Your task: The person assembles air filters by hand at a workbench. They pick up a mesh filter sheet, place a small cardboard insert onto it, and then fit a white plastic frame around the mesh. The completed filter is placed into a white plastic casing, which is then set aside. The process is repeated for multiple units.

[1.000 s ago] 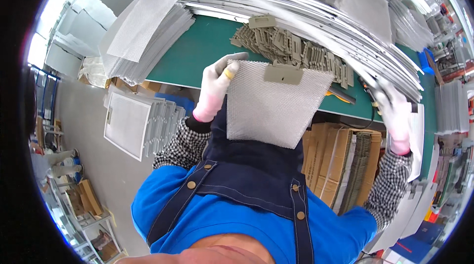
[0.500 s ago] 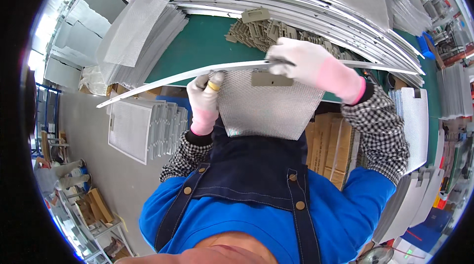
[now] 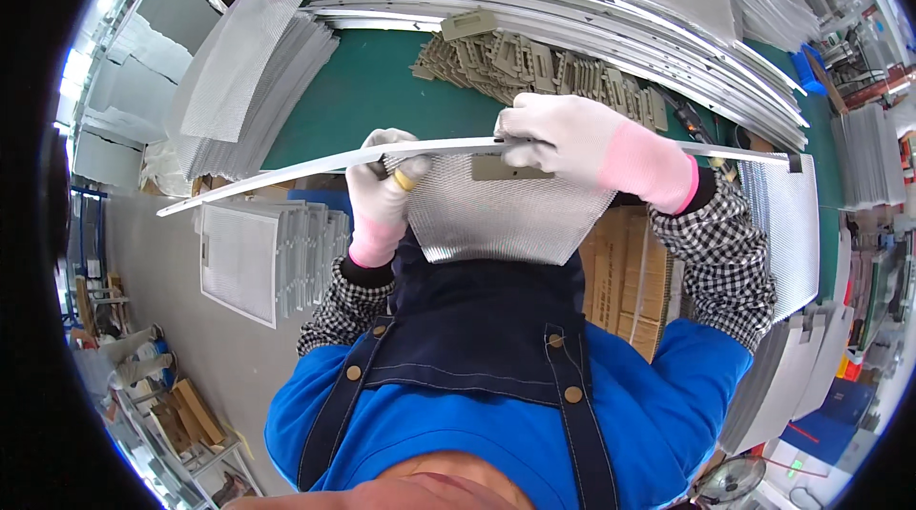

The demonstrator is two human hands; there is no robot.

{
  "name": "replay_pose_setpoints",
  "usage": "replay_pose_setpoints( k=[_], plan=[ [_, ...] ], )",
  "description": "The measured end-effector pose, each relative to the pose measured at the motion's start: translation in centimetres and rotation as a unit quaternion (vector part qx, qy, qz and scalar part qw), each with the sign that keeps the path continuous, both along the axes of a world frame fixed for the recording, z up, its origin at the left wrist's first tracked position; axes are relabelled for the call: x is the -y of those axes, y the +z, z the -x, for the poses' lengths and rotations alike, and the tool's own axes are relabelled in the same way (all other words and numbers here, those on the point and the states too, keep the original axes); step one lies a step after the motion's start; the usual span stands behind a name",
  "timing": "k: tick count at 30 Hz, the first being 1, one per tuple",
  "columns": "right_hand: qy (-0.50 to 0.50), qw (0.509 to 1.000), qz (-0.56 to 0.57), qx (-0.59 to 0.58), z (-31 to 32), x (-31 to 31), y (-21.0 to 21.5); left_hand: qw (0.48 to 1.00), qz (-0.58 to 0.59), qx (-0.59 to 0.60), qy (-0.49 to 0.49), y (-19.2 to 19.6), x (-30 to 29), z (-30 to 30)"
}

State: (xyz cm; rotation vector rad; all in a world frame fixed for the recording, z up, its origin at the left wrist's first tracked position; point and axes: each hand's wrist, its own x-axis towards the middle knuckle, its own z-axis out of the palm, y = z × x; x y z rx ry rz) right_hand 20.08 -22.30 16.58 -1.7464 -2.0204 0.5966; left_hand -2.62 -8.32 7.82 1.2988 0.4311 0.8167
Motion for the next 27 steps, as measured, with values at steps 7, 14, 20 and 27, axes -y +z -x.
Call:
replay_pose_setpoints(
  k=[7,14,20,27],
  plan=[
    [-0.025,0.999,-0.03,-0.004,1.4,-0.3,-0.5,1.0,0.003,-0.01,0.0,0.0,0.4,-0.7],
    [0.014,0.999,0.037,-0.006,0.5,0.0,1.2,0.999,-0.008,0.028,-0.045,-0.4,0.2,0.1],
    [-0.011,0.998,0.036,-0.042,0.7,0.2,-0.6,0.993,0.047,0.017,-0.106,0.1,0.1,-0.3],
    [-0.209,0.969,0.131,-0.023,-5.8,7.1,1.6,0.987,0.112,0.066,-0.095,-2.8,-3.0,1.1]
  ],
)
